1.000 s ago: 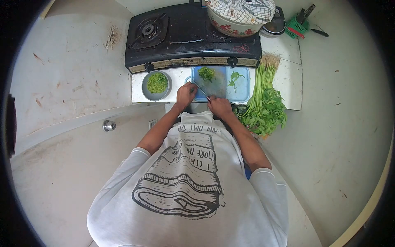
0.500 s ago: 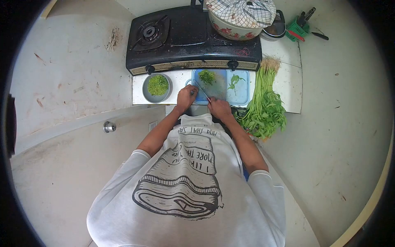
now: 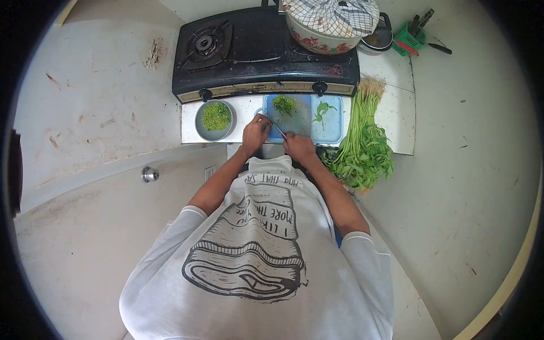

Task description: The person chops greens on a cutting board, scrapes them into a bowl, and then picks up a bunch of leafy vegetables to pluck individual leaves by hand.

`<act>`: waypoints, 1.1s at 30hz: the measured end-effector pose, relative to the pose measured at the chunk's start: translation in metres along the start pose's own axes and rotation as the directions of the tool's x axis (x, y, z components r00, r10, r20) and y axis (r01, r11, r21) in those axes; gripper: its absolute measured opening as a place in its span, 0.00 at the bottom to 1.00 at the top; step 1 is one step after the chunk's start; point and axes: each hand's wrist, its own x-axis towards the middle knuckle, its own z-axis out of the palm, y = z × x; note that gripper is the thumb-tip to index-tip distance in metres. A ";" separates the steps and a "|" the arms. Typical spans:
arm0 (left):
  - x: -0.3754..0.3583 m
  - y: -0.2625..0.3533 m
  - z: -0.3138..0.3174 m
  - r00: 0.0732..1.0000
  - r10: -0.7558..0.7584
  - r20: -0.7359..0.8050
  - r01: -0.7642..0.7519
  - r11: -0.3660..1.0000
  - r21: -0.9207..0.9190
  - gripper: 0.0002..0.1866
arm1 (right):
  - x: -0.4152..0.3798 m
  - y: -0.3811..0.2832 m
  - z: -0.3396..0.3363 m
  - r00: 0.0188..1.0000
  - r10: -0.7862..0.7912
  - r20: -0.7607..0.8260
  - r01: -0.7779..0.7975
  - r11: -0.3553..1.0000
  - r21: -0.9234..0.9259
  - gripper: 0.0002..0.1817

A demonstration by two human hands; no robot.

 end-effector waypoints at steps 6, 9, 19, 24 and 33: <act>0.000 -0.001 -0.001 1.000 0.005 0.003 -0.005 1.000 -0.010 0.06 | -0.003 0.004 0.002 1.000 0.023 0.004 -0.023 0.999 0.024 0.19; 0.001 0.000 -0.004 1.000 -0.005 0.012 0.005 1.000 -0.018 0.06 | -0.003 0.005 0.002 1.000 0.001 0.010 -0.001 1.000 0.014 0.20; 0.002 -0.003 -0.003 0.999 0.035 0.013 -0.035 0.999 -0.012 0.05 | -0.009 0.001 0.002 0.999 -0.032 -0.011 0.032 0.999 -0.024 0.18; 0.002 -0.005 0.000 0.999 0.037 0.016 -0.037 0.999 -0.026 0.05 | 0.000 -0.002 0.004 0.999 -0.029 -0.046 0.029 1.000 0.000 0.18; 0.003 -0.007 0.003 1.000 -0.001 0.001 0.001 1.000 -0.030 0.05 | -0.004 0.004 0.011 1.000 -0.007 -0.026 0.007 1.000 0.013 0.19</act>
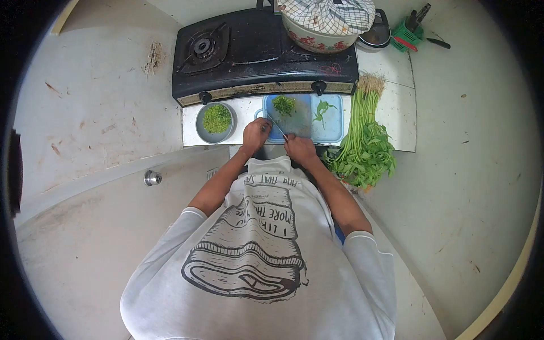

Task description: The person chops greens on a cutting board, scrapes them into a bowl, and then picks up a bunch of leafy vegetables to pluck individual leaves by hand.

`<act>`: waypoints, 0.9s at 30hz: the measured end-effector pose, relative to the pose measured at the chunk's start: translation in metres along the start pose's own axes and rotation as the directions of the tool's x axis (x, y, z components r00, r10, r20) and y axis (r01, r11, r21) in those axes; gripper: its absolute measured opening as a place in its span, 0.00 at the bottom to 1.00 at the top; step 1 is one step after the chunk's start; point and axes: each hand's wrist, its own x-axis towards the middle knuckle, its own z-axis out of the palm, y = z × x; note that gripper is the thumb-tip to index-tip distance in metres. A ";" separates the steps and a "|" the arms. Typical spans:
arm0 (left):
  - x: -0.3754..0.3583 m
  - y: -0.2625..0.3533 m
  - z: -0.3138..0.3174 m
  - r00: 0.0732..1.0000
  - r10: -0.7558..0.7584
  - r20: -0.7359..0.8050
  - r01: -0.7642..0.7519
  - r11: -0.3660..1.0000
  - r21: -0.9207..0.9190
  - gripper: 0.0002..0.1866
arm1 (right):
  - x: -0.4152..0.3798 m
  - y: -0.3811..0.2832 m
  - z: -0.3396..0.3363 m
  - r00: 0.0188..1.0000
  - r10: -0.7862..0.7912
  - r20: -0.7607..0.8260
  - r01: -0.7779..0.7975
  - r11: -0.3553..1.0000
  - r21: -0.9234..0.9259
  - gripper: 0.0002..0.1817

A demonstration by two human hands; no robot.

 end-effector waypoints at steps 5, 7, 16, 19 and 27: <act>-0.001 0.003 -0.005 1.000 -0.003 0.025 0.002 0.999 0.040 0.05 | -0.004 -0.008 -0.010 0.999 0.020 0.027 -0.021 1.000 0.008 0.18; -0.002 0.004 -0.005 0.999 -0.020 0.033 0.019 0.999 0.034 0.05 | -0.005 -0.009 -0.010 1.000 0.011 0.027 -0.011 1.000 0.015 0.18; -0.007 0.005 -0.005 0.998 -0.048 0.030 0.048 0.999 0.007 0.07 | -0.003 -0.008 -0.003 1.000 -0.010 0.018 0.010 1.000 -0.006 0.18; -0.009 0.002 -0.004 1.000 -0.026 0.005 0.026 1.000 0.011 0.06 | 0.000 -0.012 -0.005 0.998 0.030 0.052 -0.030 1.000 -0.004 0.17; -0.004 0.002 -0.005 0.999 -0.034 0.024 0.033 0.999 0.020 0.05 | 0.006 -0.016 -0.008 0.997 0.057 0.055 -0.058 0.998 0.018 0.18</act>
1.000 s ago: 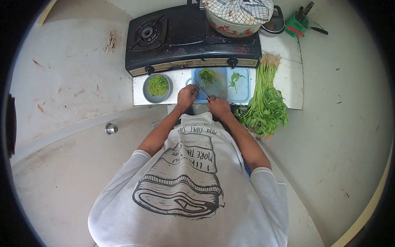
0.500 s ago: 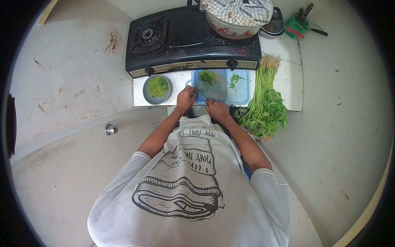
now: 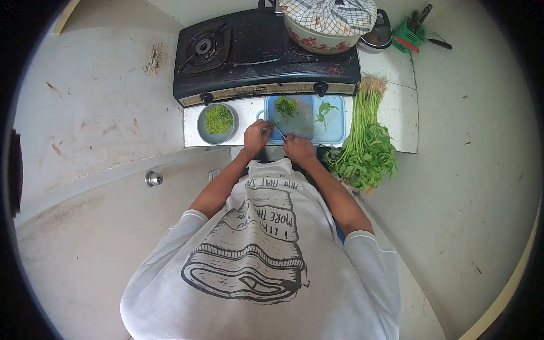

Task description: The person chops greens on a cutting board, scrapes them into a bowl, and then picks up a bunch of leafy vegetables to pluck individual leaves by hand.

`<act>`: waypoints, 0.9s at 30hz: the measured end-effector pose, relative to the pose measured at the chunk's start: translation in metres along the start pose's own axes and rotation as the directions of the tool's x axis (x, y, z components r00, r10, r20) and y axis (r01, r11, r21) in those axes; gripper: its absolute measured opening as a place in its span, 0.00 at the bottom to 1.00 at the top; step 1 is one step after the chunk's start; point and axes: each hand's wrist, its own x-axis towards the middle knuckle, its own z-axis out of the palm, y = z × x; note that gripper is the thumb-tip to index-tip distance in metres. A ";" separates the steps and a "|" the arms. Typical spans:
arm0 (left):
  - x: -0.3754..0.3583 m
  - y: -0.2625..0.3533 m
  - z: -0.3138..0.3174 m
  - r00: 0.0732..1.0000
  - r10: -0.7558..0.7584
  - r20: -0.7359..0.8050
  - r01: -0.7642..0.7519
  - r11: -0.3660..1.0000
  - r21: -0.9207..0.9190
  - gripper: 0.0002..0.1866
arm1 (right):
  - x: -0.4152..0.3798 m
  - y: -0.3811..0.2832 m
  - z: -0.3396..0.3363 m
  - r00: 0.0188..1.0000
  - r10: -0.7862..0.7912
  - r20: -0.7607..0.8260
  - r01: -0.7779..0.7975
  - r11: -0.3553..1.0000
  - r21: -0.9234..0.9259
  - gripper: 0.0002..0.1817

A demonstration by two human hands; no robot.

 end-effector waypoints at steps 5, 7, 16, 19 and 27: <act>0.001 -0.007 0.002 0.997 0.071 -0.026 -0.071 0.997 0.009 0.05 | 0.000 0.003 -0.002 1.000 0.016 -0.004 -0.016 1.000 0.019 0.19; 0.000 -0.004 0.000 0.998 0.058 -0.014 -0.058 0.998 0.022 0.05 | 0.001 0.003 0.000 1.000 0.004 -0.014 -0.004 1.000 0.017 0.19; -0.001 -0.004 0.002 0.998 0.055 -0.027 -0.055 0.998 0.014 0.04 | -0.005 0.000 0.006 0.998 -0.042 -0.036 0.042 0.999 -0.013 0.18; -0.004 -0.002 0.002 0.999 0.037 -0.027 -0.037 0.999 0.021 0.04 | 0.000 0.001 0.013 0.995 -0.044 -0.091 0.044 0.999 -0.006 0.18; -0.009 -0.002 0.005 0.999 -0.011 -0.045 0.009 0.999 -0.035 0.05 | 0.004 0.000 0.014 0.995 -0.040 -0.087 0.040 0.999 -0.006 0.19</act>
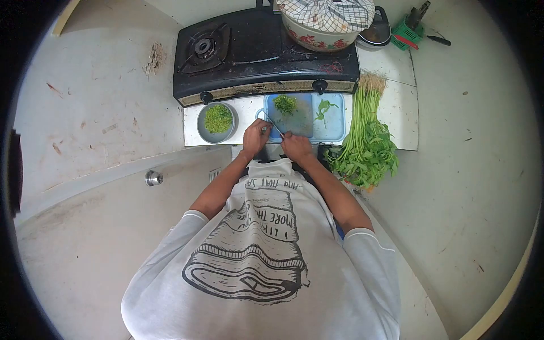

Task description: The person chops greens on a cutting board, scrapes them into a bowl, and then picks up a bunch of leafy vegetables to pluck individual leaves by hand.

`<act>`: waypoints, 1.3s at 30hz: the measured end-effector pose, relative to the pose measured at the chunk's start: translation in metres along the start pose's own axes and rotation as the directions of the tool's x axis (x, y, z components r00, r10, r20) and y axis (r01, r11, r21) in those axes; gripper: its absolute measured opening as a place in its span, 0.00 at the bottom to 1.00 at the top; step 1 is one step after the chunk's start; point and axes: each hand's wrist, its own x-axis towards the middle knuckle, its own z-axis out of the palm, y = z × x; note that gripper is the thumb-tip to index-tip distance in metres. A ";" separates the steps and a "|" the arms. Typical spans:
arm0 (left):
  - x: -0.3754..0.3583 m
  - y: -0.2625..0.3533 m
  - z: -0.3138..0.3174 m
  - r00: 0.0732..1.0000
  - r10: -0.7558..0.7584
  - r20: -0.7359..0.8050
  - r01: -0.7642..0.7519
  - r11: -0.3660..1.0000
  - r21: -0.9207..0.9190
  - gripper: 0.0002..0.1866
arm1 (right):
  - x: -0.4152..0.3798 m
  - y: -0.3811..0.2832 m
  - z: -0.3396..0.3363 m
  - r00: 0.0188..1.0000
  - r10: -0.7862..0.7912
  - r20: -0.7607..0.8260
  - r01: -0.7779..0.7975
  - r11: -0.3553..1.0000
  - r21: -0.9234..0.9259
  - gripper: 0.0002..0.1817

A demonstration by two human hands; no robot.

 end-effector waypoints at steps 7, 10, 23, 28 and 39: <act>0.000 0.003 -0.005 1.000 0.025 -0.006 -0.025 1.000 0.004 0.05 | 0.000 0.005 0.009 0.998 0.018 -0.058 -0.016 0.999 0.033 0.20; 0.001 0.000 -0.003 0.999 0.036 -0.008 -0.036 0.999 0.002 0.05 | -0.001 0.005 0.008 0.999 0.012 -0.042 -0.011 0.999 0.034 0.20; 0.001 0.002 -0.005 0.999 -0.015 0.035 0.014 1.000 0.021 0.05 | 0.007 -0.004 0.010 1.000 0.027 -0.002 -0.027 1.000 -0.012 0.18; 0.002 -0.001 -0.004 0.999 0.034 0.016 -0.034 0.999 0.041 0.05 | 0.004 -0.001 0.005 1.000 0.008 -0.009 -0.008 1.000 -0.027 0.17; 0.004 -0.005 -0.004 0.997 0.076 0.026 -0.078 0.995 0.068 0.04 | -0.002 -0.002 -0.006 1.000 -0.023 0.006 0.023 1.000 -0.013 0.18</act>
